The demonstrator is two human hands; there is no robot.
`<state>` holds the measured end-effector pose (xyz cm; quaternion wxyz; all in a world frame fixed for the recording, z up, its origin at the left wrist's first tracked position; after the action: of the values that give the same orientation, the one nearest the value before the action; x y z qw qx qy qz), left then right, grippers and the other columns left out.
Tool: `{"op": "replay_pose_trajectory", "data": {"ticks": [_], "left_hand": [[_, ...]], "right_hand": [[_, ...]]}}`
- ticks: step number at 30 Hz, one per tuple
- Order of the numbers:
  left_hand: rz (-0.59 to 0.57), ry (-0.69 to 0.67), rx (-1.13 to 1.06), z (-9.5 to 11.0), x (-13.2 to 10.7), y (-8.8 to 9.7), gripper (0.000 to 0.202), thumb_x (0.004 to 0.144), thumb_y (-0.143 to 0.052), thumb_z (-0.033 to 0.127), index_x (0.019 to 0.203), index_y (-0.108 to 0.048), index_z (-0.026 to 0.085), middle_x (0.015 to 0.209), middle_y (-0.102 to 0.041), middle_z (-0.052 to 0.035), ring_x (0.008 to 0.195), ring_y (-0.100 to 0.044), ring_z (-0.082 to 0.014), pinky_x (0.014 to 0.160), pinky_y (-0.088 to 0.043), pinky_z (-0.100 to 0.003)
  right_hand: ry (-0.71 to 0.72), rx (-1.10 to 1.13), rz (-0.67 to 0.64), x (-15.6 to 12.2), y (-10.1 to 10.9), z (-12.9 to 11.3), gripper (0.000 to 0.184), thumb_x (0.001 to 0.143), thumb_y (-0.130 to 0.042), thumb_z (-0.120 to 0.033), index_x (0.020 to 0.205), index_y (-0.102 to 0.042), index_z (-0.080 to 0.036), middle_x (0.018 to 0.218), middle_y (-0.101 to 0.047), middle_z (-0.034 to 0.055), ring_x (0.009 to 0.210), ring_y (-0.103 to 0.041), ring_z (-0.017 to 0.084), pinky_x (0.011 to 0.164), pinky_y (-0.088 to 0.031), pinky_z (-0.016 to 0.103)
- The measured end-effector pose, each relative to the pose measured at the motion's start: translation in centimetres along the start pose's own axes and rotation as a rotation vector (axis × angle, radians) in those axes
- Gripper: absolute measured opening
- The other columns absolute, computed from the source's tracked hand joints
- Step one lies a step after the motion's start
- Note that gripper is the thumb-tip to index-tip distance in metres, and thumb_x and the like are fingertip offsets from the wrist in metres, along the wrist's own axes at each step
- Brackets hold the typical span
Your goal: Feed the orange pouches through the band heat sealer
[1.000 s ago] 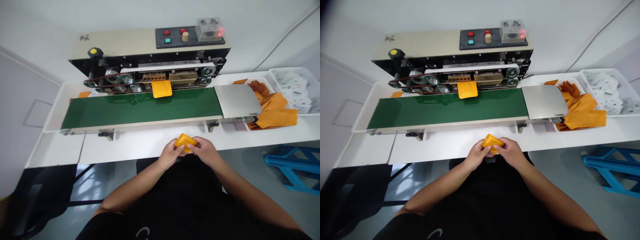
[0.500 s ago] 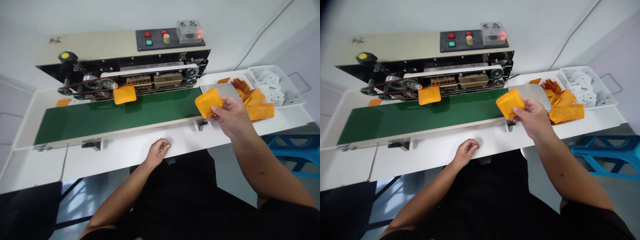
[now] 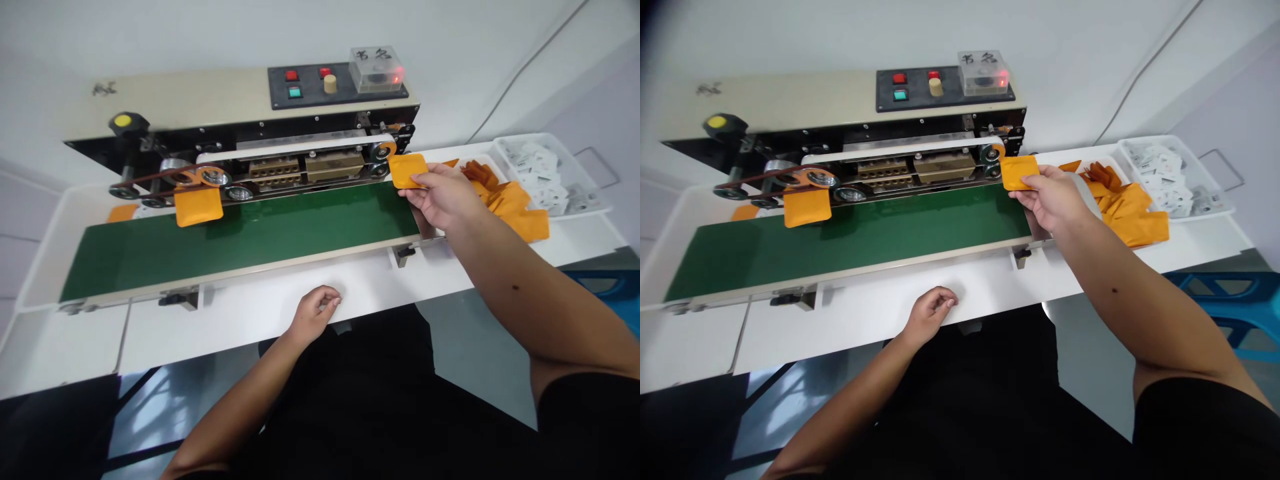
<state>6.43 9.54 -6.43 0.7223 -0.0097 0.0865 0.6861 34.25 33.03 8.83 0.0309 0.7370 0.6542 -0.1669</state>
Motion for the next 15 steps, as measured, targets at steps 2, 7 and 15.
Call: {"op": "replay_pose_trajectory", "data": {"ticks": [2, 7, 15], "left_hand": [[0.000, -0.012, 0.002, 0.1, 0.0, 0.0, 0.018, 0.097, -0.080, 0.041, 0.101, -0.081, 0.024, 0.098, -0.082, -0.0099, 0.092, -0.076, -0.0246, 0.088, -0.060, -0.035], [-0.018, -0.022, 0.024, 0.1, 0.0, -0.1, 0.024, 0.100, -0.076, 0.047, 0.102, -0.079, 0.023, 0.099, -0.082, -0.0101, 0.092, -0.077, -0.0241, 0.088, -0.061, -0.035], [-0.052, -0.043, 0.071, 0.2, 0.1, -0.2, 0.030, 0.103, -0.069, 0.050, 0.102, -0.075, 0.021, 0.099, -0.080, -0.0095, 0.093, -0.077, -0.0226, 0.089, -0.061, -0.035]], "right_hand": [[-0.013, -0.013, -0.001, 0.2, -0.6, 0.1, 0.021, 0.088, -0.071, -0.004, 0.096, -0.063, -0.021, 0.086, -0.076, 0.0028, 0.071, -0.077, 0.015, 0.064, -0.069, 0.024], [-0.048, -0.020, 0.004, 0.0, -1.9, 0.2, 0.018, 0.092, -0.067, -0.003, 0.095, -0.063, -0.021, 0.086, -0.077, 0.0039, 0.069, -0.077, 0.015, 0.061, -0.067, 0.022], [-0.131, -0.029, -0.096, -3.2, -1.6, 1.4, 0.015, 0.094, -0.082, -0.020, 0.100, -0.069, -0.023, 0.100, -0.081, 0.0078, 0.086, -0.084, 0.022, 0.063, -0.067, 0.025]]}}
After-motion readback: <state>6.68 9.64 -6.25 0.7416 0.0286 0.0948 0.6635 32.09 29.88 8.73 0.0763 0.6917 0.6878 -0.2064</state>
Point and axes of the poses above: each hand's wrist, its own x-axis towards the middle knuckle, its own y-axis out of the back of the hand, z = x × y, the point moved 9 cm from there along x, towards the middle knuckle
